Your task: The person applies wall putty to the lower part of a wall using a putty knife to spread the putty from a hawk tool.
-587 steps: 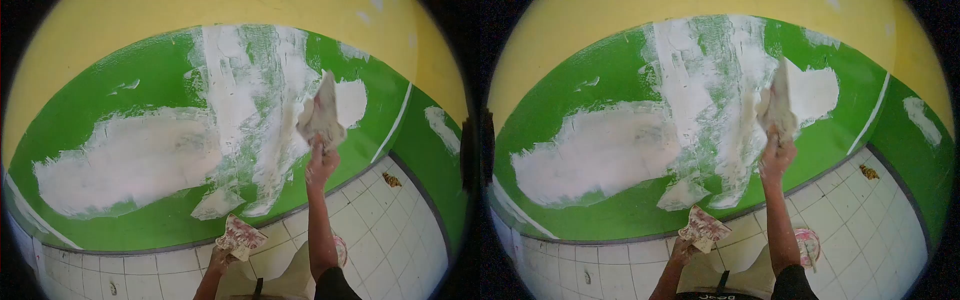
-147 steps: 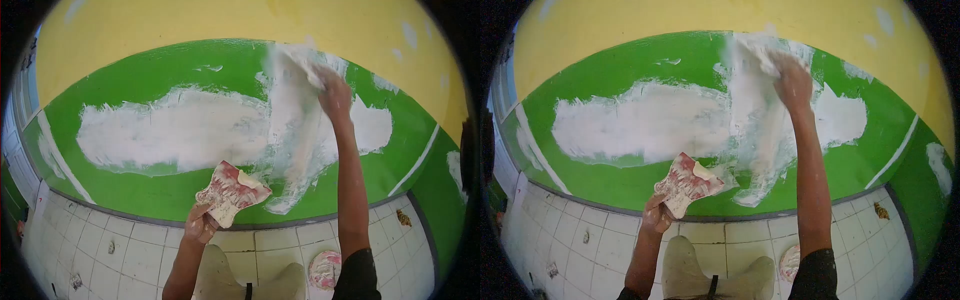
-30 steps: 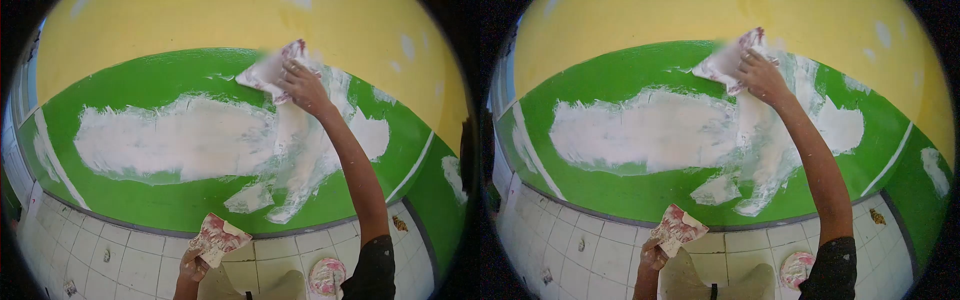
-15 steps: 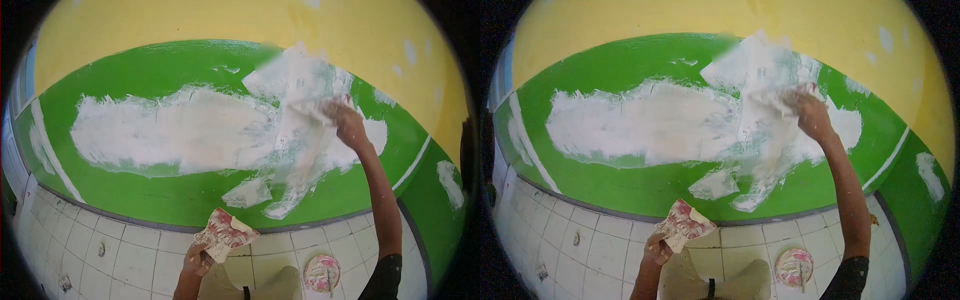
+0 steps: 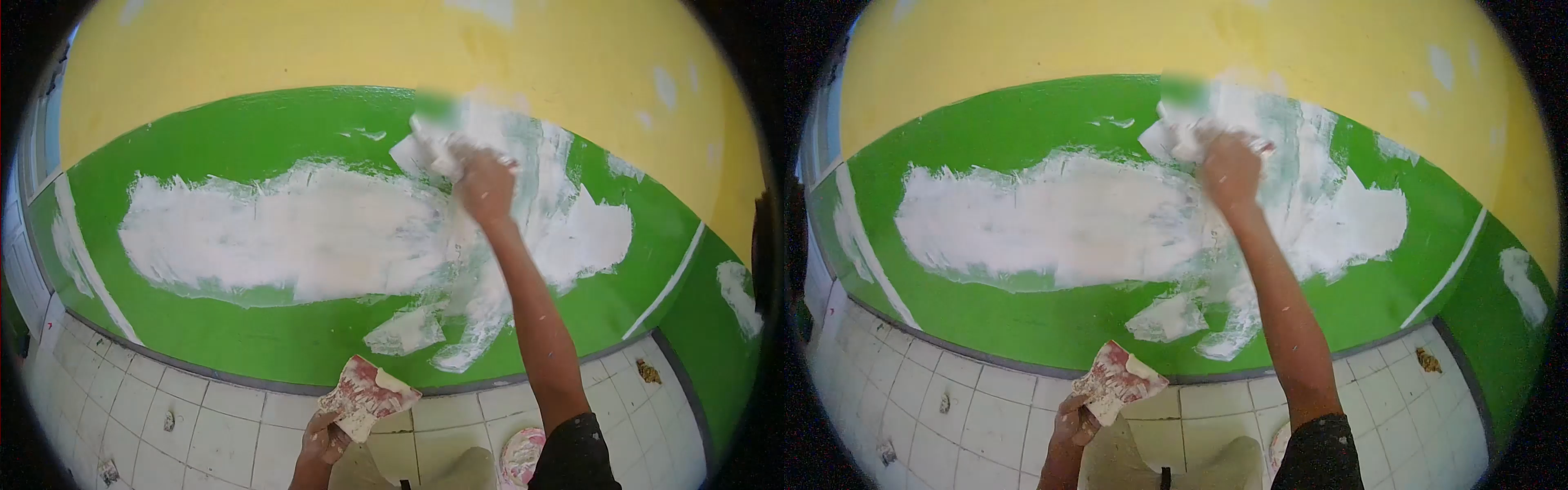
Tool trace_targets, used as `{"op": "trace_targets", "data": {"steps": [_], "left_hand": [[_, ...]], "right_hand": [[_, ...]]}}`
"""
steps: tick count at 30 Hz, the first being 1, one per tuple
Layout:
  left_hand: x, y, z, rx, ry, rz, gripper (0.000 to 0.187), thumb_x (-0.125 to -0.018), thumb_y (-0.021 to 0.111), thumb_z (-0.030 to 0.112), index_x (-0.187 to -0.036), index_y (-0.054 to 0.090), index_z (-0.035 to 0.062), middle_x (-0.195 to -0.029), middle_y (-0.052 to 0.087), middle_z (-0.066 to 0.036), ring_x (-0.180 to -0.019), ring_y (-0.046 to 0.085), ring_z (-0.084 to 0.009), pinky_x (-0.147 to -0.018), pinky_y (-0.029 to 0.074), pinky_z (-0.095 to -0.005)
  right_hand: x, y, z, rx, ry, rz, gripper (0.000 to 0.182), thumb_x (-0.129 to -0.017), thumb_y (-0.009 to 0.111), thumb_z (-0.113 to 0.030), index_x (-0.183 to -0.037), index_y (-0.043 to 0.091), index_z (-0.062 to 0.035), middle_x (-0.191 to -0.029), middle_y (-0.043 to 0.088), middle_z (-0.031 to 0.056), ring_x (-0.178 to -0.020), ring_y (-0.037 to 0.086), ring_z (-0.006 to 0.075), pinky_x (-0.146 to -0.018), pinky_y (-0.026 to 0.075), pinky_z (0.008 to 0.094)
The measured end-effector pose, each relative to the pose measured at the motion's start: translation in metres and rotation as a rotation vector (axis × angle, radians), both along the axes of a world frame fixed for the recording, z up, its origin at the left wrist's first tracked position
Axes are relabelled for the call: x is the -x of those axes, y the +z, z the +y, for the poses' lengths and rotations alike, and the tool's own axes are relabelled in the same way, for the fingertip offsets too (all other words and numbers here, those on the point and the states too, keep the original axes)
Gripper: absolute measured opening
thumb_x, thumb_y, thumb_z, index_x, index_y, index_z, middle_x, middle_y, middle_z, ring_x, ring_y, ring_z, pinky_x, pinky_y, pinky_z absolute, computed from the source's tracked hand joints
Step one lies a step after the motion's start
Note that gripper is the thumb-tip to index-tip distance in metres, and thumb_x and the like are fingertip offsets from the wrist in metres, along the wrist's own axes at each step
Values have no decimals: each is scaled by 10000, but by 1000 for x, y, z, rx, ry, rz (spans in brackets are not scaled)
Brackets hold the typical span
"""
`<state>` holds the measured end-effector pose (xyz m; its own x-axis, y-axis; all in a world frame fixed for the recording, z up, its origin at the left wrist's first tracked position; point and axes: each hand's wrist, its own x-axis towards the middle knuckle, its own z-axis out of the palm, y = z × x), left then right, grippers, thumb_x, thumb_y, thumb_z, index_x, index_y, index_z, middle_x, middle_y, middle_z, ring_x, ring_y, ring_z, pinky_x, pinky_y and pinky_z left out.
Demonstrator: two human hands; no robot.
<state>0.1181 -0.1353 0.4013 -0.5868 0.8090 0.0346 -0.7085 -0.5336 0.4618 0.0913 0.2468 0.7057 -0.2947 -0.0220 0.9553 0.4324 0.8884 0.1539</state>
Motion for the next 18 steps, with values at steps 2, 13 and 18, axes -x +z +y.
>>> {"op": "trace_targets", "data": {"steps": [2,13,18], "left_hand": [[-2,3,6,10,-9,-19,561,-863,521,133,-1353,361,-88,-1306,516,-221,-1173,555,-330,-990,478,-454],[-7,-11,-6,-62,-89,-115,534,-875,550,95,-1345,365,-79,-1297,519,-223,-1180,552,-334,-1002,469,-461],[-9,-11,-1,17,-17,-143,539,-875,550,96,-1350,361,-75,-1312,509,-223,-1189,547,-330,-1006,469,-462]], "right_hand": [[-24,-17,-46,94,-79,-142,408,-668,580,-38,-1035,712,-158,-849,661,151,-790,634,335,-686,502,434],[-8,72,-34,-57,82,148,346,-708,590,-92,-1030,708,-139,-810,667,169,-740,636,376,-675,515,470],[14,-38,-63,-137,35,-77,415,-741,580,-59,-1133,667,-165,-1052,664,116,-1015,614,313,-841,510,413]]}}
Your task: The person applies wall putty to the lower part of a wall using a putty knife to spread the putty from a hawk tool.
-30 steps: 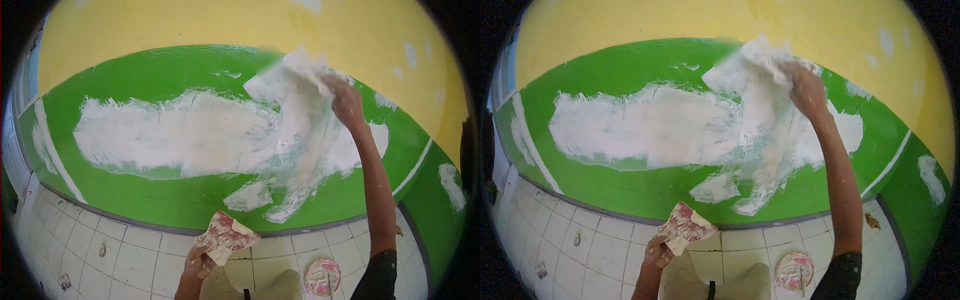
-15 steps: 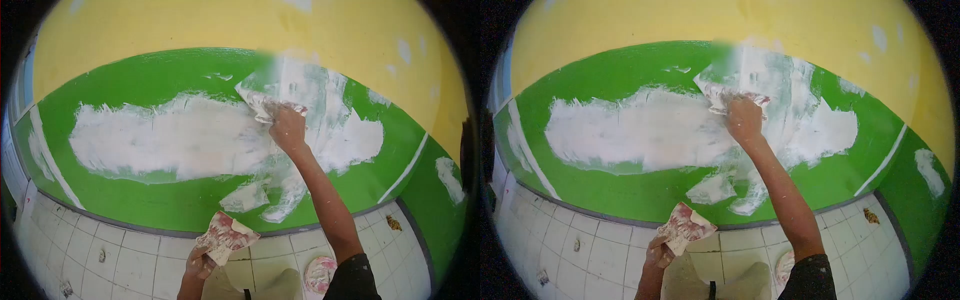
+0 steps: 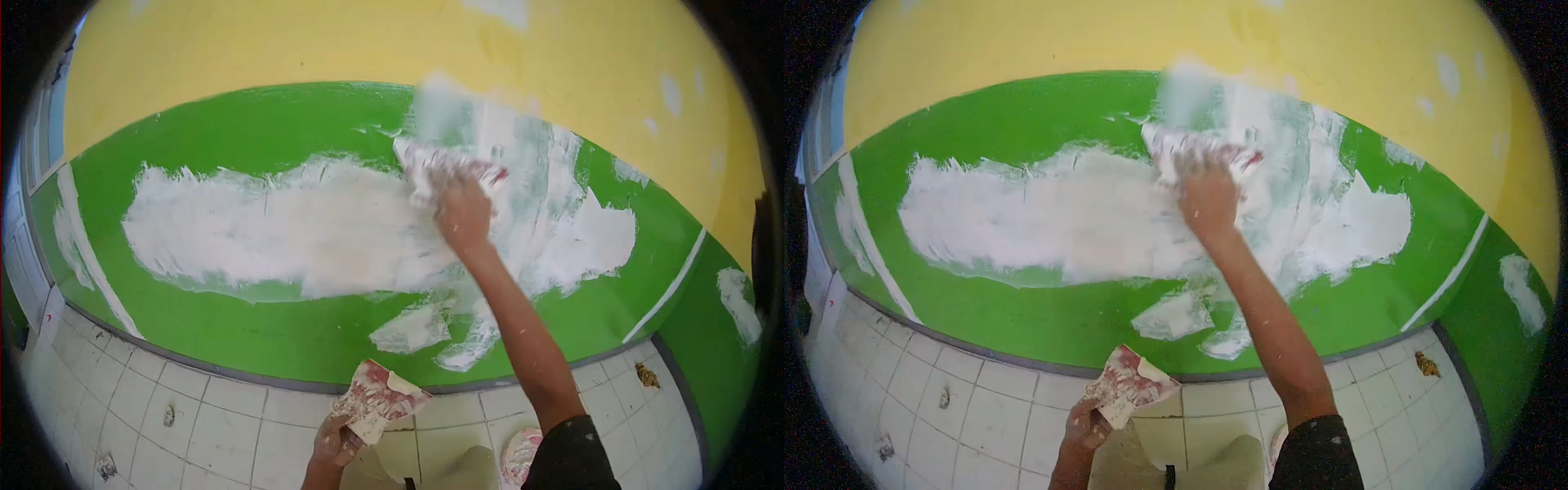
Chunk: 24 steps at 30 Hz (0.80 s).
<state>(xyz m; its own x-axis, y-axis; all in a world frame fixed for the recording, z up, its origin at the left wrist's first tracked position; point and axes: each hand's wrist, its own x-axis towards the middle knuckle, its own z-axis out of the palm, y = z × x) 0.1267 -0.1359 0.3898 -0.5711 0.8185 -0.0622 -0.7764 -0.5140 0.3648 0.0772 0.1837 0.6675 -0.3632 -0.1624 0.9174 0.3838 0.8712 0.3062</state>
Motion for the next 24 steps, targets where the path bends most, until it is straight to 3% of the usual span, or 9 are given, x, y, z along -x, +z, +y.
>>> {"op": "trace_targets", "data": {"steps": [2,4,6,12,14,17,19,21,24], "left_hand": [[1,6,-2,-39,-33,-1,536,-876,547,99,-1350,365,-71,-1303,516,-221,-1178,555,-328,-1002,473,-460],[1,6,-7,-85,-55,13,533,-876,544,103,-1349,368,-67,-1295,523,-219,-1168,563,-327,-997,478,-459],[1,4,-11,86,-11,63,527,-876,535,110,-1343,373,-73,-1278,534,-220,-1150,574,-329,-982,489,-452],[-3,2,-10,-36,-4,49,512,-880,528,118,-1334,388,-73,-1261,550,-207,-1130,587,-323,-963,506,-433],[-4,5,-8,0,27,65,512,-882,527,119,-1334,386,-75,-1265,547,-207,-1133,585,-322,-967,502,-435],[0,-4,-6,21,17,65,532,-875,528,122,-1343,373,-80,-1286,531,-216,-1153,572,-322,-973,496,-432],[-2,-4,-4,5,-12,55,552,-868,530,124,-1352,363,-82,-1303,517,-225,-1169,561,-322,-974,494,-426],[-4,13,-5,9,3,84,521,-882,511,121,-1343,377,-80,-1296,525,-221,-1157,569,-323,-978,495,-424],[-5,11,-10,19,-9,93,502,-894,501,138,-1331,394,-84,-1276,540,-222,-1148,577,-309,-967,504,-420]], "right_hand": [[-19,-19,-14,-30,-18,-64,463,-694,586,-21,-1125,676,-162,-1024,676,109,-985,625,305,-830,517,408],[-37,-20,-17,331,-38,-354,494,-658,580,8,-1106,690,-171,-1014,680,110,-936,639,311,-806,524,396],[-43,7,-12,218,208,-133,439,-669,587,-6,-1043,717,-196,-942,688,130,-837,650,325,-750,519,417],[-26,114,11,240,-70,142,386,-737,566,-101,-1094,689,-179,-944,681,137,-858,643,345,-754,503,472],[5,97,31,-6,107,193,307,-751,555,-117,-1022,696,-147,-895,671,135,-816,637,345,-725,501,477],[5,28,-12,159,-18,-124,239,-786,555,-149,-975,700,-127,-857,666,114,-877,616,310,-719,513,464],[-7,-35,-11,-42,-10,-243,418,-798,630,-241,-1209,627,-162,-1154,632,136,-1115,568,334,-958,448,449],[-27,-85,-6,-3,7,-406,451,-809,610,-207,-1255,592,-145,-1265,587,133,-1208,514,331,-1079,330,474],[-66,-126,14,4,-17,-569,463,-816,588,-179,-1278,571,-145,-1275,584,121,-1221,508,316,-1093,302,491]]}}
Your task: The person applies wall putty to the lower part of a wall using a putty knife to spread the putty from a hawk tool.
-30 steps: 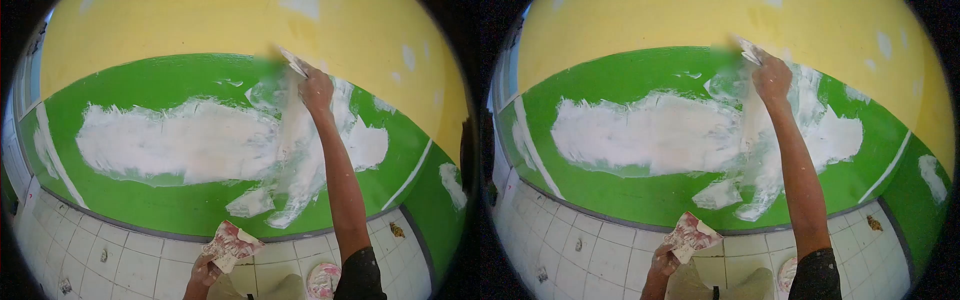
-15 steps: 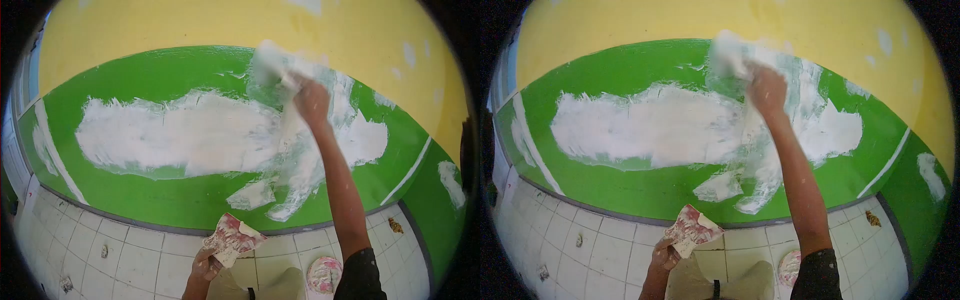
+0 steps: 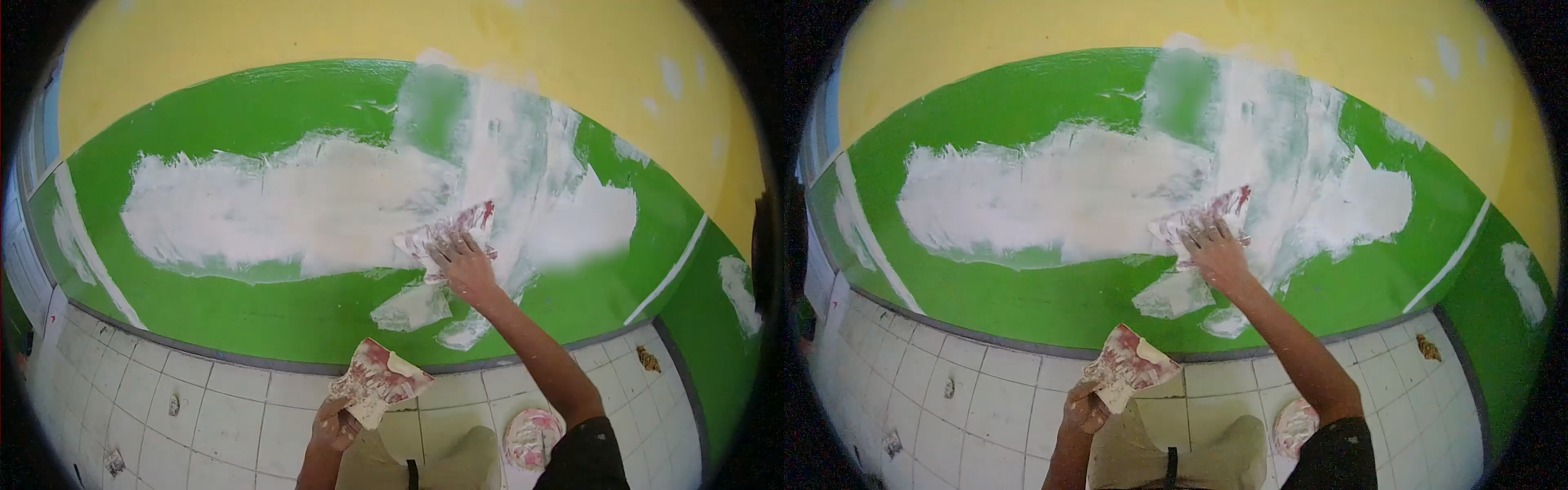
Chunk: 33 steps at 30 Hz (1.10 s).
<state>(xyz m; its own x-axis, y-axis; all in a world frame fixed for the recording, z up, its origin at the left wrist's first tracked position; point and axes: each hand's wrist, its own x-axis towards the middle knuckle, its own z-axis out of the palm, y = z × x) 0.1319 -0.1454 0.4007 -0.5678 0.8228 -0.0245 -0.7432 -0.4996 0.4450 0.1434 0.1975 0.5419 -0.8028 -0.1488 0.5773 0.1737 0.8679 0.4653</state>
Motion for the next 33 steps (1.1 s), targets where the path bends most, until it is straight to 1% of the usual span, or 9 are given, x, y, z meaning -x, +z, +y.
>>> {"op": "trace_targets", "data": {"steps": [4,9,14,16,19,24,26,30,33], "left_hand": [[-2,-6,-2,-2,42,-52,487,-893,511,86,-1327,385,-95,-1271,536,-230,-1142,577,-333,-977,489,-454],[1,-38,-7,-19,53,-92,489,-883,512,90,-1325,395,-82,-1273,540,-222,-1144,578,-326,-979,489,-451],[1,-26,-6,30,98,-109,494,-867,521,96,-1320,410,-67,-1270,551,-205,-1143,581,-316,-973,493,-448],[2,-28,-9,70,119,-116,491,-848,542,101,-1295,433,-70,-1241,565,-203,-1108,597,-317,-946,515,-430],[3,-25,-9,61,134,-93,499,-842,550,101,-1295,432,-73,-1258,552,-206,-1119,590,-318,-946,517,-432],[-1,-32,-24,61,132,-23,519,-840,548,105,-1306,420,-82,-1274,540,-211,-1130,584,-314,-958,509,-430],[-2,-27,-23,50,139,33,524,-840,547,108,-1309,416,-86,-1274,541,-212,-1131,584,-312,-961,507,-428],[-1,-31,-14,47,115,-45,555,-835,544,120,-1324,394,-96,-1273,540,-215,-1137,580,-316,-967,500,-430],[1,-38,-15,89,101,-53,570,-829,545,124,-1329,386,-99,-1273,539,-217,-1140,577,-320,-970,496,-433]], "right_hand": [[-34,48,6,46,-27,28,445,-780,601,-82,-1218,627,-153,-1203,631,102,-1188,535,305,-1036,390,428],[-10,124,19,-37,88,451,484,-743,613,-48,-1212,641,-167,-1172,644,94,-1161,549,303,-988,427,418],[17,-7,25,163,9,339,529,-820,640,-361,-1305,553,-168,-1352,512,142,-1288,428,340,-1076,317,500],[6,-101,18,235,25,209,581,-819,633,-352,-1349,506,-150,-1443,419,135,-1346,355,346,-1112,264,516],[-26,-208,20,193,-46,39,567,-811,614,-316,-1344,510,-151,-1401,466,132,-1334,370,356,-1116,246,537],[-77,-262,21,328,-86,-56,543,-732,663,-201,-1256,581,-87,-1282,558,157,-1280,442,340,-1080,304,543],[-77,-252,24,409,-123,-99,508,-732,654,-173,-1228,600,-77,-1257,576,159,-1258,465,344,-1072,314,542],[-58,-141,0,379,48,544,367,-772,599,-165,-1111,661,-39,-1186,621,169,-1218,507,380,-1052,331,552],[-21,-115,-3,343,125,595,398,-847,597,-218,-1214,616,-67,-1318,544,157,-1332,395,350,-1103,266,553]]}}
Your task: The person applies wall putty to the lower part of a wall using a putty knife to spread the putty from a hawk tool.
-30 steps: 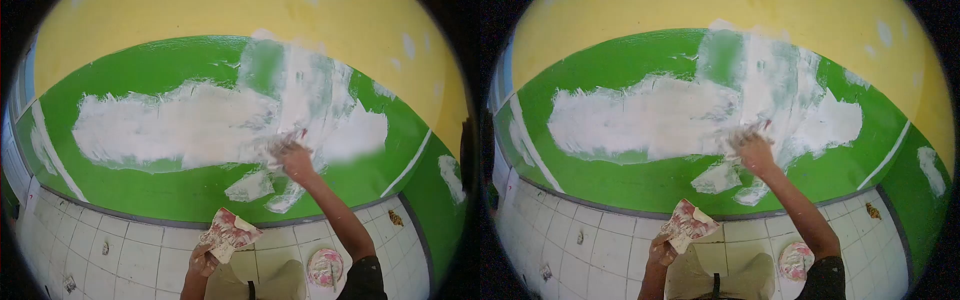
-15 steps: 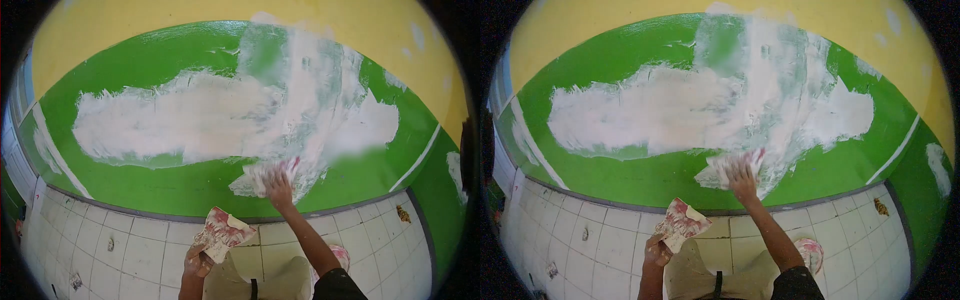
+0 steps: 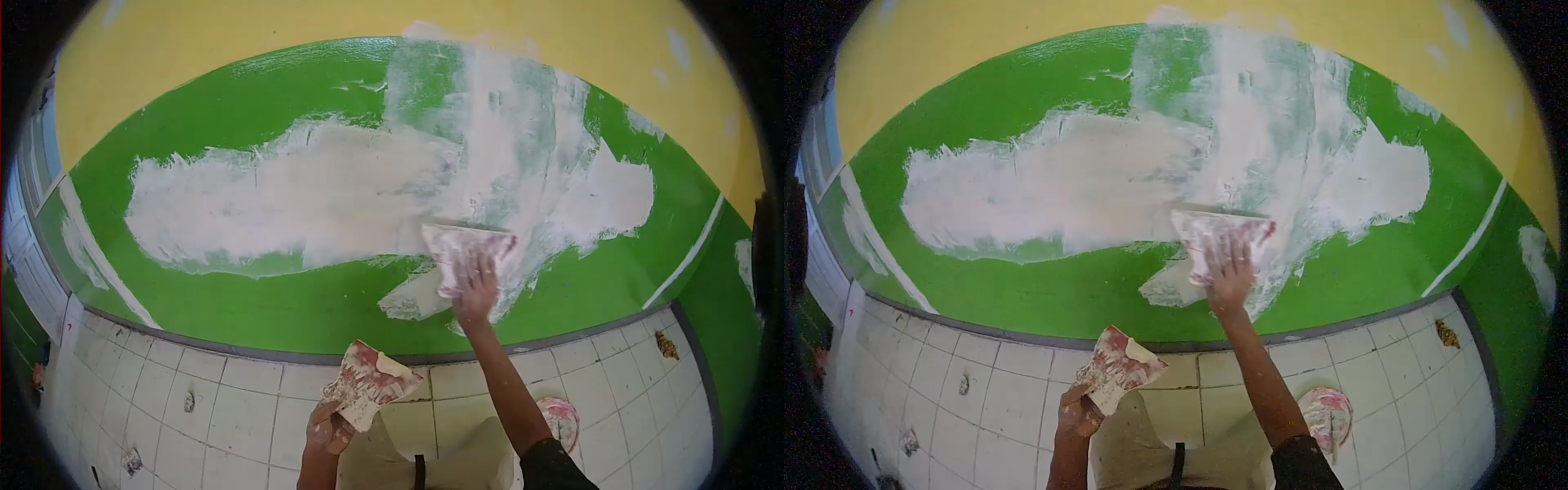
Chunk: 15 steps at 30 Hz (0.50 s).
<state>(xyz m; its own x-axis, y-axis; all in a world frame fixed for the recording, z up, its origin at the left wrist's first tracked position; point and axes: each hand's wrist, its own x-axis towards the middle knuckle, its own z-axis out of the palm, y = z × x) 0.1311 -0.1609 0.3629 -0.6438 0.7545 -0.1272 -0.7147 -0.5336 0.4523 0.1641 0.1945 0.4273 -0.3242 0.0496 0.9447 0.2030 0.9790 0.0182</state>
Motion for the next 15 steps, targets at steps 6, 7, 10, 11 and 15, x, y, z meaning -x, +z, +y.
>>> {"op": "trace_targets", "data": {"steps": [6,7,10,11,15], "left_hand": [[-2,22,5,5,43,-8,520,-849,533,117,-1312,411,-86,-1241,565,-207,-1101,602,-315,-943,512,-433],[-5,26,5,1,44,-14,480,-868,526,108,-1302,429,-73,-1207,590,-201,-1063,625,-308,-917,529,-431],[1,3,-7,20,4,-7,483,-868,525,104,-1306,426,-72,-1223,580,-202,-1091,611,-312,-931,522,-434],[0,1,-7,18,3,-5,483,-868,525,104,-1306,426,-72,-1223,580,-202,-1091,611,-312,-931,522,-434],[-8,11,-5,-35,-1,39,489,-874,528,127,-1304,420,-81,-1244,565,-206,-1110,598,-318,-925,525,-428]], "right_hand": [[51,-119,0,18,-54,-262,462,-824,585,-159,-1275,558,-64,-1409,451,146,-1362,334,365,-1106,230,597],[44,-139,-3,49,-46,-285,491,-773,599,-124,-1260,574,-63,-1374,481,156,-1358,343,365,-1108,225,597],[12,-146,-19,136,-31,-350,525,-719,613,-66,-1243,588,-54,-1310,535,168,-1323,394,365,-1102,253,577],[5,-139,-21,165,-10,-381,527,-715,613,-42,-1242,587,-47,-1282,558,169,-1294,437,366,-1094,286,557],[-30,-133,-10,392,72,34,408,-794,532,16,-1196,608,2,-1193,618,186,-1158,558,367,-1037,390,458]]}}
